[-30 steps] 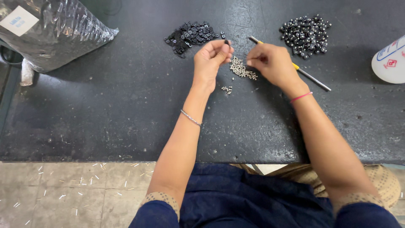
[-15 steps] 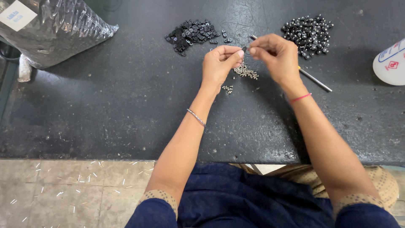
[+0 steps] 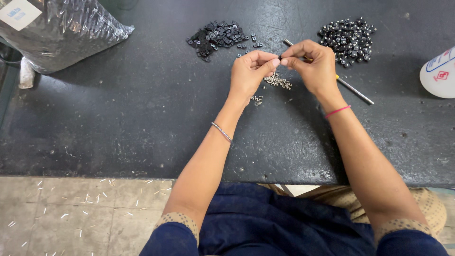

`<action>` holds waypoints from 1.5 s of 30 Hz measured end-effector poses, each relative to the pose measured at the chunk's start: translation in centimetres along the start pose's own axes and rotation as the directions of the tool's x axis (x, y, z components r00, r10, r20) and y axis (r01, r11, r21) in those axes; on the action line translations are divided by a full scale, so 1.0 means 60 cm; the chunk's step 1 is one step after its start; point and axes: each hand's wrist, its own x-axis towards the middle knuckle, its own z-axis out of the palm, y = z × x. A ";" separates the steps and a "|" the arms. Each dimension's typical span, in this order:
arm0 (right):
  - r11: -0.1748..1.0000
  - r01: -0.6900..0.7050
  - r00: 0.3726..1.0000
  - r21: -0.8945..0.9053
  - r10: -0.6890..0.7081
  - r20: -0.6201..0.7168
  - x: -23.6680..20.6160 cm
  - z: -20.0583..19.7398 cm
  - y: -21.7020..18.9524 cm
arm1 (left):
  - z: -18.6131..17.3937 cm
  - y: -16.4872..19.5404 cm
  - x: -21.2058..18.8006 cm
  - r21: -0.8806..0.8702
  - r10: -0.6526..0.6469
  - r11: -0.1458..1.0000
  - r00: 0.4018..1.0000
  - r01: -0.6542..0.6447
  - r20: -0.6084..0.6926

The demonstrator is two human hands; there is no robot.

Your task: The person sits at a workbench assembling small black plastic buckle components. They pick up a buckle part, insert small metal screws or pins into it by hand, occasionally use a yellow-handled screwdriver-like tool to tighten or seat a screw, and set finished pieces aside while drawing new parts from piles on the bench.

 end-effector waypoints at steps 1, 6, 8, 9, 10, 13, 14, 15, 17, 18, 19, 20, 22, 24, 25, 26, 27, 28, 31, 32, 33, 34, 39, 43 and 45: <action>1.000 -0.007 1.000 0.009 0.007 0.003 0.001 0.001 0.000 | 0.001 0.001 0.000 0.003 0.012 1.000 1.000 -0.012 0.008; 0.989 -0.080 0.996 0.126 0.074 0.049 0.003 0.001 0.000 | 0.002 0.014 -0.002 0.237 0.054 0.970 0.998 -0.049 -0.016; 0.973 -0.112 0.992 0.200 0.100 0.071 0.003 0.001 0.000 | 0.004 0.021 -0.004 0.293 0.068 0.954 0.998 -0.061 -0.014; 0.983 -0.089 0.994 0.160 0.077 0.083 0.002 0.000 0.001 | 0.005 0.025 -0.005 0.320 0.080 0.944 0.997 -0.073 -0.009; 0.991 -0.066 0.994 0.120 0.054 0.097 0.000 -0.001 0.002 | 0.006 0.028 -0.007 0.348 0.093 0.934 0.996 -0.086 -0.003; 0.994 -0.054 0.992 0.093 0.042 0.122 0.000 -0.003 0.008 | 0.012 0.033 -0.012 0.393 0.144 0.909 0.989 -0.140 0.019; 0.993 -0.060 0.991 0.099 0.048 0.129 0.000 -0.003 0.011 | 0.013 0.034 -0.013 0.388 0.139 0.912 0.990 -0.134 0.016; 0.995 -0.048 0.992 0.082 0.038 0.122 0.000 -0.004 0.013 | 0.015 0.034 -0.014 0.383 0.134 0.915 0.991 -0.129 0.012; 0.999 -0.024 0.994 0.049 0.018 0.109 -0.001 -0.004 0.017 | 0.016 0.035 -0.015 0.385 0.128 0.915 0.992 -0.120 0.005; 0.999 -0.001 0.994 0.036 -0.003 0.108 -0.001 -0.003 0.019 | 0.016 0.035 -0.015 0.391 0.126 0.913 0.992 -0.116 0.002; 1.000 0.022 0.994 0.023 -0.024 0.107 -0.002 -0.002 0.020 | 0.017 0.035 -0.015 0.397 0.123 0.911 0.992 -0.113 0.000; 0.999 0.044 0.993 0.008 -0.044 0.106 -0.002 -0.002 0.021 | 0.018 0.035 -0.016 0.393 0.116 0.913 0.993 -0.105 -0.004; 0.999 0.035 0.995 0.017 -0.036 0.088 -0.003 0.001 0.020 | 0.019 0.035 -0.016 0.389 0.104 0.917 0.994 -0.091 -0.013; 0.999 0.028 0.997 0.016 -0.029 0.068 -0.003 0.005 0.017 | 0.019 0.035 -0.016 0.390 0.119 0.915 0.993 -0.101 -0.023; 1.000 0.025 0.998 0.010 -0.025 0.057 -0.005 0.007 0.015 | 0.019 0.034 -0.016 0.390 0.127 0.915 0.991 -0.106 -0.029; 1.000 0.021 0.999 0.003 -0.022 0.047 -0.005 0.008 0.013 | 0.021 0.033 -0.015 0.382 0.134 0.917 0.990 -0.111 -0.034; 1.000 0.015 0.998 0.004 -0.015 0.056 -0.004 0.007 0.010 | 0.023 0.032 -0.015 0.375 0.142 0.920 0.989 -0.116 -0.041; 1.000 0.009 0.998 0.006 -0.009 0.067 -0.002 0.004 0.007 | 0.022 0.032 -0.014 0.369 0.150 0.921 0.987 -0.122 -0.049; 0.997 -0.016 0.992 0.077 0.007 0.122 0.003 -0.004 0.000 | 0.020 0.029 -0.012 0.387 0.152 0.915 0.986 -0.116 -0.064; 0.994 -0.028 0.990 0.110 0.012 0.143 0.004 -0.008 -0.001 | 0.020 0.028 -0.010 0.364 0.145 0.924 0.988 -0.117 -0.052; 0.992 -0.044 0.992 0.116 0.029 0.125 0.005 -0.008 -0.002 | 0.019 0.028 -0.010 0.342 0.139 0.932 0.989 -0.117 -0.042; 0.990 -0.060 0.993 0.124 0.046 0.109 0.006 -0.007 -0.003 | 0.018 0.027 -0.010 0.322 0.133 0.940 0.990 -0.115 -0.035; 0.995 -0.042 0.997 0.091 0.036 0.072 0.000 -0.008 -0.003 | 0.027 0.025 -0.016 0.287 0.156 0.947 0.988 -0.146 -0.015; 0.997 -0.003 0.998 0.081 -0.001 0.060 -0.003 -0.005 -0.002 | 0.035 0.029 -0.024 0.331 0.175 0.932 0.983 -0.150 -0.047; 0.996 0.018 0.998 0.089 -0.023 0.054 -0.004 -0.001 -0.001 | 0.037 0.033 -0.027 0.316 0.193 0.933 0.980 -0.170 -0.041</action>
